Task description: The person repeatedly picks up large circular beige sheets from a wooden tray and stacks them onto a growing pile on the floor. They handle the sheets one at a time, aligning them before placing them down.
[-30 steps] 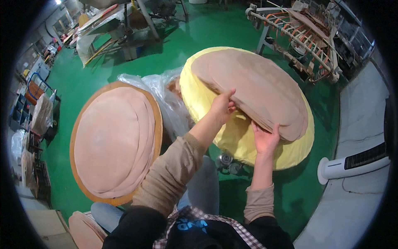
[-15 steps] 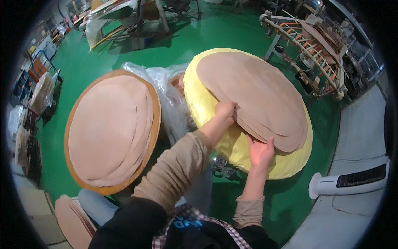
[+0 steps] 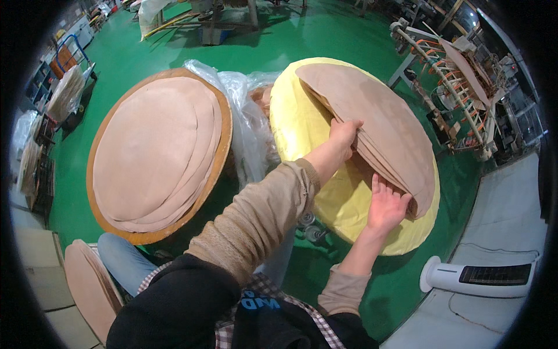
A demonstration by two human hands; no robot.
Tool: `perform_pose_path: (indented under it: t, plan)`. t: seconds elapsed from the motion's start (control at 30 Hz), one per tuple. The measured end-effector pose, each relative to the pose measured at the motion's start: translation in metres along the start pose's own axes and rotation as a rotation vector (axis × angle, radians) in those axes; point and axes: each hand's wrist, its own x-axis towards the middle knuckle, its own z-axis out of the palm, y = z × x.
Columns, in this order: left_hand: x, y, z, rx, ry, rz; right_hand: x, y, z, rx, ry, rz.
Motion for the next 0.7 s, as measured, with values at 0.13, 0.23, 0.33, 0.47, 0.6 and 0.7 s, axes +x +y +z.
perform_pose_path:
  t: [0.13,0.23,0.33,0.47,0.6,0.7]
  plan:
    - [-0.007,-0.005,0.0,-0.093,-0.013,-0.018,-0.01,0.003,-0.007,-0.03,0.021,0.004]
    - [-0.012,-0.009,-0.004,-0.135,-0.073,-0.065,-0.015,0.008,-0.012,-0.037,0.029,0.017]
    - [-0.012,-0.009,-0.012,-0.148,-0.174,-0.143,-0.016,0.011,-0.014,0.007,-0.005,0.031]
    - [-0.013,-0.016,-0.019,-0.084,-0.278,-0.079,-0.015,0.014,-0.012,-0.057,0.011,0.016]
    - [-0.019,-0.036,-0.014,-0.176,-0.268,0.064,-0.015,0.013,-0.01,-0.035,0.006,0.016]
    - [-0.021,-0.051,-0.011,-0.137,0.013,0.147,-0.019,0.013,-0.012,-0.032,0.064,0.019]
